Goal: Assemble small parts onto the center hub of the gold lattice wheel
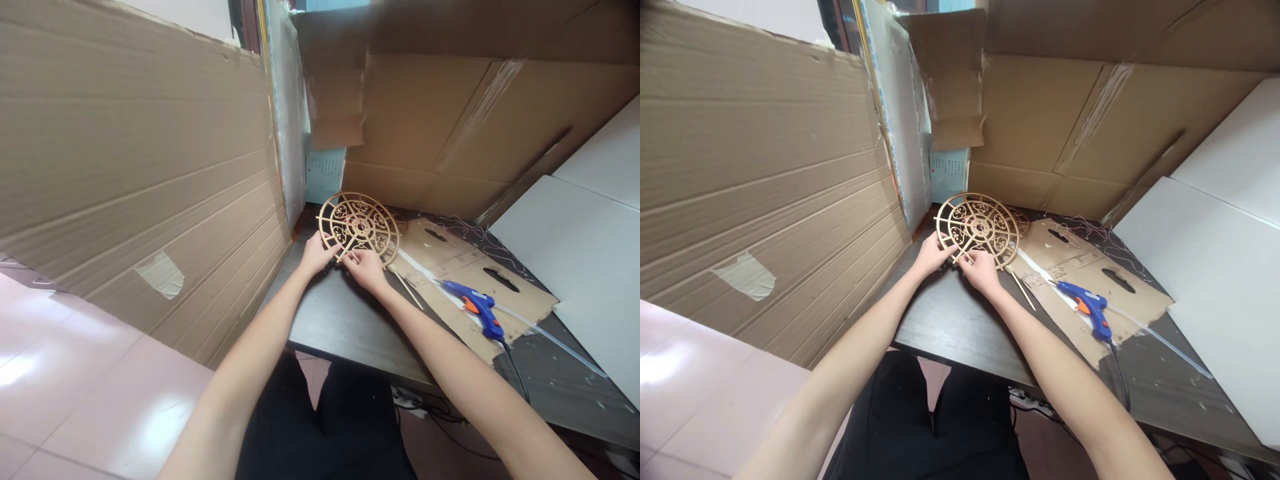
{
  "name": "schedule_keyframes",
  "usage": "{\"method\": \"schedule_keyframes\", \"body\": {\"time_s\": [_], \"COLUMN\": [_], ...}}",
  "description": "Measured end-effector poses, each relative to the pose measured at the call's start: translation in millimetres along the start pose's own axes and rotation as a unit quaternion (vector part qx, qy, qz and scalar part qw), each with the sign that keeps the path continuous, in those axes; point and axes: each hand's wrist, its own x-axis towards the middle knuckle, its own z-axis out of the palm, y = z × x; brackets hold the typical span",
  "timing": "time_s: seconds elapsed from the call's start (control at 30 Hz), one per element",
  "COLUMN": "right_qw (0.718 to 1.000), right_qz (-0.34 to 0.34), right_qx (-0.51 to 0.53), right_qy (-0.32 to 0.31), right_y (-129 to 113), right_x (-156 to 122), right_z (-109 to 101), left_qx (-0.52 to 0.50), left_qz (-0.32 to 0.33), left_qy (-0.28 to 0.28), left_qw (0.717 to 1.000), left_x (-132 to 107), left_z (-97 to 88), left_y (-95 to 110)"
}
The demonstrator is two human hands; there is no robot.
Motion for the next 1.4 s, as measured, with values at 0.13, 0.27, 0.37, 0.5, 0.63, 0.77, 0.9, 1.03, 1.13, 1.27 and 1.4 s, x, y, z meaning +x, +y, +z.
{"method": "schedule_keyframes", "body": {"time_s": [0.13,0.27,0.37,0.5,0.63,0.77,0.9,1.03,1.13,1.27,1.4], "right_qw": [1.000,1.000,1.000,1.000,1.000,1.000,1.000,1.000,1.000,1.000,1.000], "right_qz": [0.003,0.004,0.004,0.002,-0.002,-0.001,-0.004,0.001,0.005,0.007,0.005], "right_qx": [0.003,0.004,0.003,0.001,-0.001,-0.002,-0.001,-0.004,-0.006,-0.007,-0.006], "right_qy": [-0.003,-0.003,-0.004,-0.003,-0.005,-0.005,-0.001,0.003,0.006,0.002,0.001], "right_y": [-0.3,-0.5,-0.8,-0.5,0.0,-0.4,-1.1,-1.1,-0.5,0.2,0.0], "right_x": [-0.5,-0.9,-0.8,-0.4,0.0,-0.1,-0.6,-0.9,-0.7,-0.3,-0.2], "right_z": [0.3,-0.2,-0.7,-1.3,-1.4,-0.9,-0.9,-0.6,0.2,0.8,0.4], "left_qx": [-0.001,-0.003,-0.001,0.001,0.004,0.005,0.006,0.002,0.002,0.001,0.000], "left_qz": [0.002,0.002,0.002,0.002,0.001,-0.001,-0.002,-0.002,-0.002,-0.001,0.002], "left_qy": [-0.001,-0.003,0.000,0.000,0.002,0.001,0.002,-0.001,-0.001,0.001,0.002], "left_qw": [1.000,1.000,1.000,1.000,1.000,1.000,1.000,1.000,1.000,1.000,1.000], "left_x": [-0.6,-1.2,-1.5,-1.8,-1.7,-1.2,-0.9,-1.3,-1.7,-1.8,-1.1], "left_z": [-0.6,-0.8,-0.8,-1.1,-1.2,-0.8,-0.4,-0.3,-0.7,-1.1,-0.4], "left_y": [0.6,1.0,1.2,1.8,1.8,0.9,0.4,1.3,2.3,2.3,0.6]}}
